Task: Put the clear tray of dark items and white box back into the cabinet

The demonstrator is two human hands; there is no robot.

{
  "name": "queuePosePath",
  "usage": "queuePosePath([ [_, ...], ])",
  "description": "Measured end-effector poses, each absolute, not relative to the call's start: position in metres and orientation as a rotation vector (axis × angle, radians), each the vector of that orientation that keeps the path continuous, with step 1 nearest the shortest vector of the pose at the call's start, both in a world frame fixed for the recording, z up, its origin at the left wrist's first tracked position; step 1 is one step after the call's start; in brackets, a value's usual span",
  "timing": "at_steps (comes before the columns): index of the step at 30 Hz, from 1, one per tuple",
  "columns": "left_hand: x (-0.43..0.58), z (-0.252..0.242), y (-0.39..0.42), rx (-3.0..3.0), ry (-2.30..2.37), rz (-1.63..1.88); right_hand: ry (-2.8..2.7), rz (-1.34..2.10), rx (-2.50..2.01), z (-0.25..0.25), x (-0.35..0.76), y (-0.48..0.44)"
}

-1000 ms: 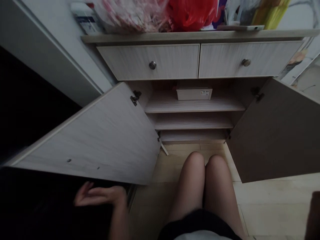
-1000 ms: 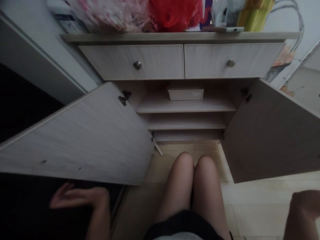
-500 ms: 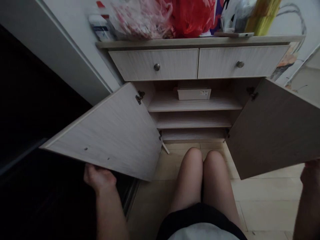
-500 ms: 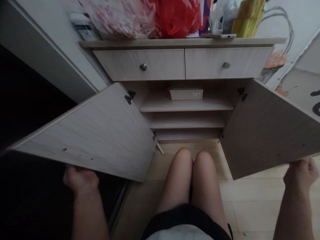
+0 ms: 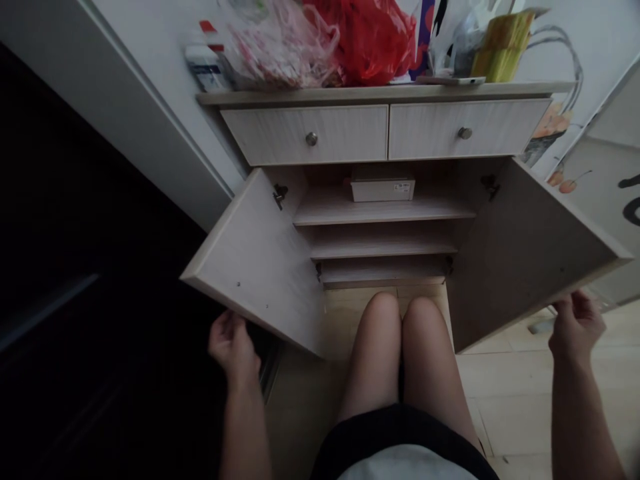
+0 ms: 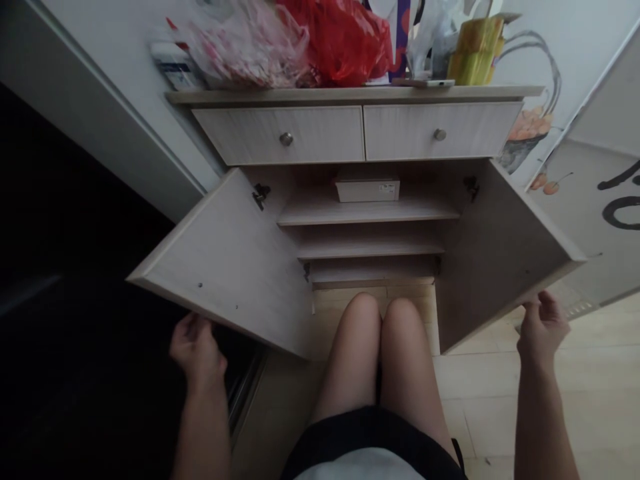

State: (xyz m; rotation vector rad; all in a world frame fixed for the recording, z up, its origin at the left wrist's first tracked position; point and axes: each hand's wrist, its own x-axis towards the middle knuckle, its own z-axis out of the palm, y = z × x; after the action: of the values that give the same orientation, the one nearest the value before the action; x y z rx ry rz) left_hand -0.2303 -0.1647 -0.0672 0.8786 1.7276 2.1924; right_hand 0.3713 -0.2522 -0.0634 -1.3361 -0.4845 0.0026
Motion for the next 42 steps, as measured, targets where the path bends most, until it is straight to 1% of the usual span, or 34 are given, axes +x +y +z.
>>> queuePosePath([
  [3, -0.216, -0.07, -0.163, 0.91, 1.718, 2.241, -0.484, 0.027, -1.306, -0.066, 0.359, -0.246],
  [10, -0.196, -0.077, -0.16, 1.116, 1.707, 2.195, -0.544, 0.083, -1.292, -0.068, 0.338, -0.239],
  [20, -0.184, -0.087, -0.149, 1.149, 1.815, 2.331, -0.575, -0.041, -1.336, -0.074, 0.333, -0.232],
  [42, -0.166, -0.084, -0.147, 1.223, 1.791, 2.312, -0.567, -0.06, -1.339, -0.074, 0.327, -0.229],
])
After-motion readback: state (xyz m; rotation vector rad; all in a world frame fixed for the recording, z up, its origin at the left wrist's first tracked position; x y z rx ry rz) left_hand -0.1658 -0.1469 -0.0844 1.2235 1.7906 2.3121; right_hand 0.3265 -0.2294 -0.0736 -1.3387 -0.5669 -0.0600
